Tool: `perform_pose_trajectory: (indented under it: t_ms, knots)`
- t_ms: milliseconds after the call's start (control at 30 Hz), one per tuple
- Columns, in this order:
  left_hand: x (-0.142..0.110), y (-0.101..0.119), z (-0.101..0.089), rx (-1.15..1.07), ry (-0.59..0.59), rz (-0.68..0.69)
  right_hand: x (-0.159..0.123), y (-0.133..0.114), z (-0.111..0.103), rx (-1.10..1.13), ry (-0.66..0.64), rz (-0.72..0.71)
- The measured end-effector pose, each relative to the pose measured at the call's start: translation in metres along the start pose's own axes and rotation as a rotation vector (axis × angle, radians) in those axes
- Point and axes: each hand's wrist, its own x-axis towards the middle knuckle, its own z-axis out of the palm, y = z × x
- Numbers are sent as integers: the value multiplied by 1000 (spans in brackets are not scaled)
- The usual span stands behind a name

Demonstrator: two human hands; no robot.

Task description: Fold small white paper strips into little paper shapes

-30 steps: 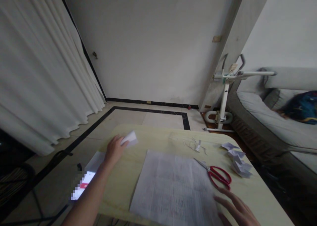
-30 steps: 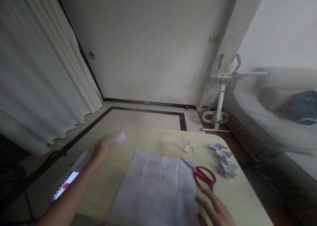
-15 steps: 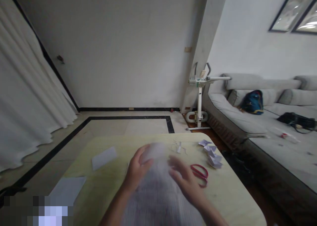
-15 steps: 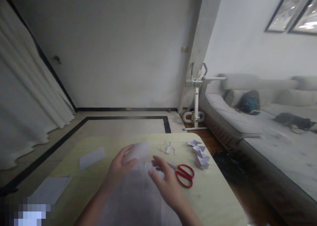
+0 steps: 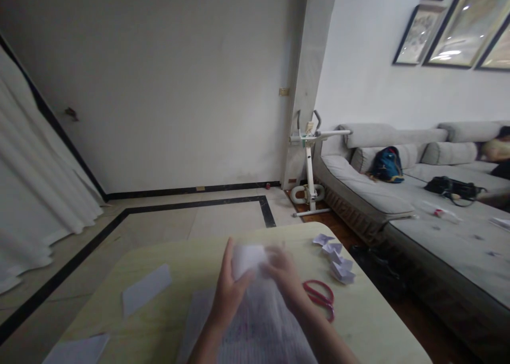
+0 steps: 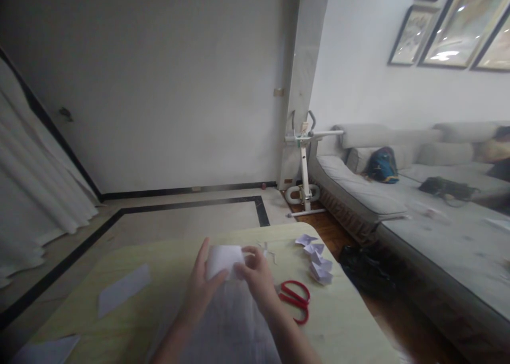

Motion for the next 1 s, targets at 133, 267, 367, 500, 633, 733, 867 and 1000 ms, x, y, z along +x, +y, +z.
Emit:
perform_pose_trajectory:
  t_ms: [133,267,367,500,633,733,867,1000]
  knots:
    - [15,-9,2,-68,23,-71,16,8,-7,-23,67,-57]
    - [23,-11,6,-63,138,-76,26,18,-6,102,98,-48]
    - [21,-13,12,-163,224,-59,25,24,4,174,30,-6]
    - [20,-23,13,-216,192,-106,24,20,9,-2,53,22]
    - [24,-25,2,-171,69,-116,29,9,2,-133,75,-21]
    - [27,-24,-2,-50,-87,-107,32,10,-2,-207,32,-40]
    - [25,-29,0,-22,-19,-98,28,19,0,-133,-4,-64]
    - [23,-35,2,-211,0,-182,22,25,-1,-83,-37,-16]
